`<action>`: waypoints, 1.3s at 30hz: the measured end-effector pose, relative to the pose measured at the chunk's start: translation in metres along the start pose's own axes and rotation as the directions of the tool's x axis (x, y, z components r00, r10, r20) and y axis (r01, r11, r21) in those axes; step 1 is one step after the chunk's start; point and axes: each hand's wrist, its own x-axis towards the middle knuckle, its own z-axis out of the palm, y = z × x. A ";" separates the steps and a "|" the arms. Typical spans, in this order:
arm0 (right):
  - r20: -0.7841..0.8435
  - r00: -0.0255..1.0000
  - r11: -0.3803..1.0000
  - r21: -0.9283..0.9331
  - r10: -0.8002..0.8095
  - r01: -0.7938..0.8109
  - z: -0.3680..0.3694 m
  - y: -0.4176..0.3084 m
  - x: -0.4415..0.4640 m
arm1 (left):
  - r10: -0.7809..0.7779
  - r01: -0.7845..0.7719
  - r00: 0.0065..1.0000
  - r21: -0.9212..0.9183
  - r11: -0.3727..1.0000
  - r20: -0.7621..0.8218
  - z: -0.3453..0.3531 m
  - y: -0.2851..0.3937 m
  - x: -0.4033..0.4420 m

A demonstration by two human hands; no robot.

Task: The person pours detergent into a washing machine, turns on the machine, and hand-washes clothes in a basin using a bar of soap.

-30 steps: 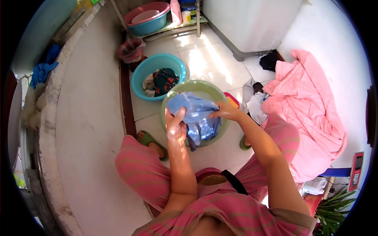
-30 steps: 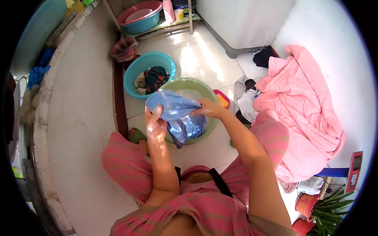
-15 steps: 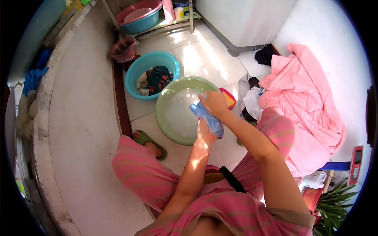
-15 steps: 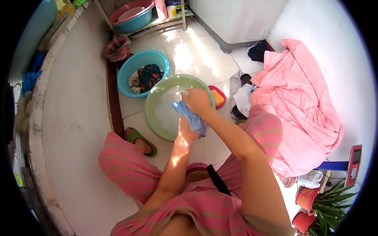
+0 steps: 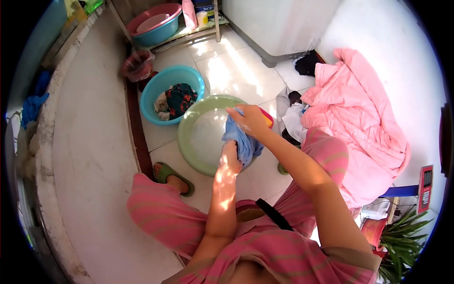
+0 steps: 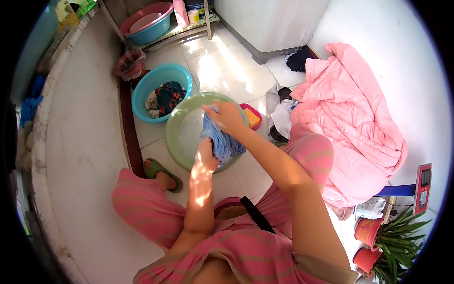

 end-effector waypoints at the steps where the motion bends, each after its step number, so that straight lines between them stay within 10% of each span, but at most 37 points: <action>1: -0.012 0.996 0.984 0.157 0.083 -0.080 -0.003 -0.002 0.002 | 0.046 -0.046 0.999 0.014 0.999 0.024 -0.020 0.001 0.013; 4: 0.065 0.982 0.903 0.385 0.179 -0.191 -0.009 -0.005 0.001 | 0.369 -0.407 0.907 0.644 0.648 0.202 -0.038 0.026 0.005; 9: 0.236 0.968 0.821 0.533 0.088 -0.205 -0.007 0.020 -0.004 | 0.193 -0.333 0.943 0.752 0.569 0.272 -0.049 0.031 0.010; 13: 0.407 0.910 0.746 0.628 -0.072 -0.222 -0.011 0.047 -0.015 | 0.375 -0.413 0.910 0.443 0.796 0.175 -0.050 0.031 0.011; 15: 0.712 0.703 0.999 0.041 -0.007 -0.031 -0.004 0.055 -0.023 | 0.465 -0.461 0.873 -0.067 0.885 0.145 -0.062 0.023 0.015; 18: 0.868 0.484 0.994 -0.084 0.106 -0.066 0.028 0.098 -0.050 | 0.511 -0.451 0.847 -0.310 0.837 0.146 -0.087 0.033 0.022; 21: 0.636 0.766 0.856 0.343 0.092 -0.387 0.065 0.151 -0.068 | 0.516 -0.469 0.852 -0.313 0.826 0.084 -0.091 0.053 0.007; 29: 0.541 0.840 0.238 0.811 0.041 -0.534 0.041 0.081 -0.033 | 0.465 -0.430 0.885 -0.392 0.813 -0.008 -0.104 0.050 0.020; 31: 0.487 0.825 0.127 0.834 0.287 -0.536 0.042 0.078 -0.022 | 0.451 -0.403 0.892 -0.400 0.823 0.028 -0.107 0.053 0.016; 33: 0.521 0.819 0.128 0.820 0.238 -0.558 0.030 0.065 -0.018 | 0.460 -0.335 0.880 -0.533 0.777 0.118 -0.109 0.055 0.013; 35: 0.425 0.899 0.702 0.608 0.107 -0.371 0.007 0.023 -0.021 | 0.466 -0.365 0.881 -0.509 0.780 0.084 -0.112 0.054 0.018; 37: 0.448 0.888 0.772 0.527 0.102 -0.355 -0.005 0.023 -0.013 | 0.469 -0.390 0.882 -0.483 0.784 0.048 -0.110 0.054 0.023; 39: 0.495 0.864 0.881 0.361 0.097 -0.305 -0.017 0.029 -0.001 | 0.378 -0.453 0.891 -0.428 0.782 -0.251 -0.107 0.055 0.030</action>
